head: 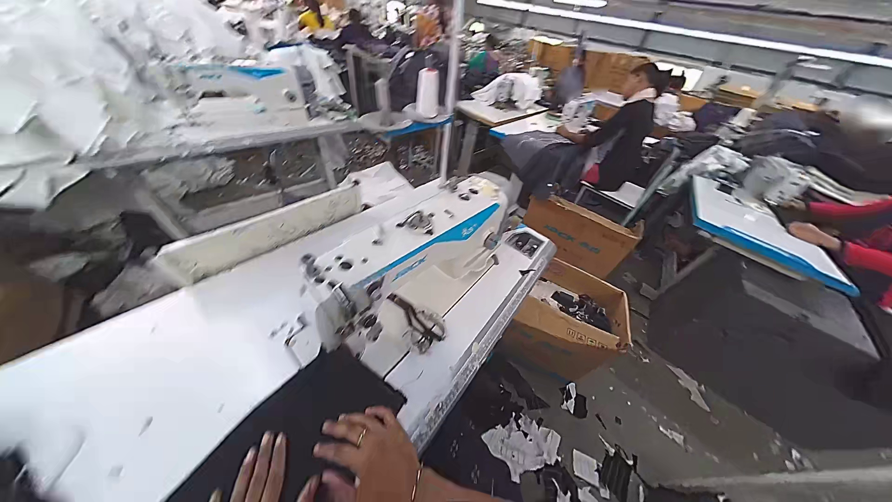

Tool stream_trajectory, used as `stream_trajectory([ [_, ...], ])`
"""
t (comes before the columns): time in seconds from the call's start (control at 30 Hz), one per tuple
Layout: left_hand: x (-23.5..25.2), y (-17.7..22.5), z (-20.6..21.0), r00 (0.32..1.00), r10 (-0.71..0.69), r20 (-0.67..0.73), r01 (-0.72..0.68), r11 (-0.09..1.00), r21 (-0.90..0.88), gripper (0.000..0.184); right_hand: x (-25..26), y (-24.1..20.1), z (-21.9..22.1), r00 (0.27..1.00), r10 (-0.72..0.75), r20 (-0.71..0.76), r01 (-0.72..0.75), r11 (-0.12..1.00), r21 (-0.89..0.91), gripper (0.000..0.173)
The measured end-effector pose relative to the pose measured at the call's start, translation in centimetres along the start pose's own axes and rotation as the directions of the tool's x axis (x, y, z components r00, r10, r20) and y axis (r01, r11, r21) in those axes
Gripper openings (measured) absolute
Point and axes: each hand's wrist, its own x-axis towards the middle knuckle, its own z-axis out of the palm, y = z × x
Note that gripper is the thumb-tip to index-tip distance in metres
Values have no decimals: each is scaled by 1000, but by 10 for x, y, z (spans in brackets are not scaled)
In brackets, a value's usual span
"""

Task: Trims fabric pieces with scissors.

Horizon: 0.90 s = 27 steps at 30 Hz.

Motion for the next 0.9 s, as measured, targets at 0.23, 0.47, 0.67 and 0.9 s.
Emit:
stream_trajectory([
  [0.23, 7, 11, 0, 991, -89, -101, 87, 996, -22, 84, 3, 47, -64, 976, 110, -187, -103, 994, 46, 28],
  [0.47, 12, 9, -45, 995, -99, -19, 91, 965, -245, 57, 30, 115, -99, 961, 265, -78, -272, 958, -95, 38],
  [0.67, -17, 37, -9, 940, 262, -220, -287, 954, -87, 35, 33, 116, -96, 953, 293, -84, -301, 946, -122, 39],
  [0.9, -5, 28, -20, 979, -59, -195, -54, 848, -527, 22, 18, 54, -75, 991, 21, 129, -31, 997, 72, 57],
])
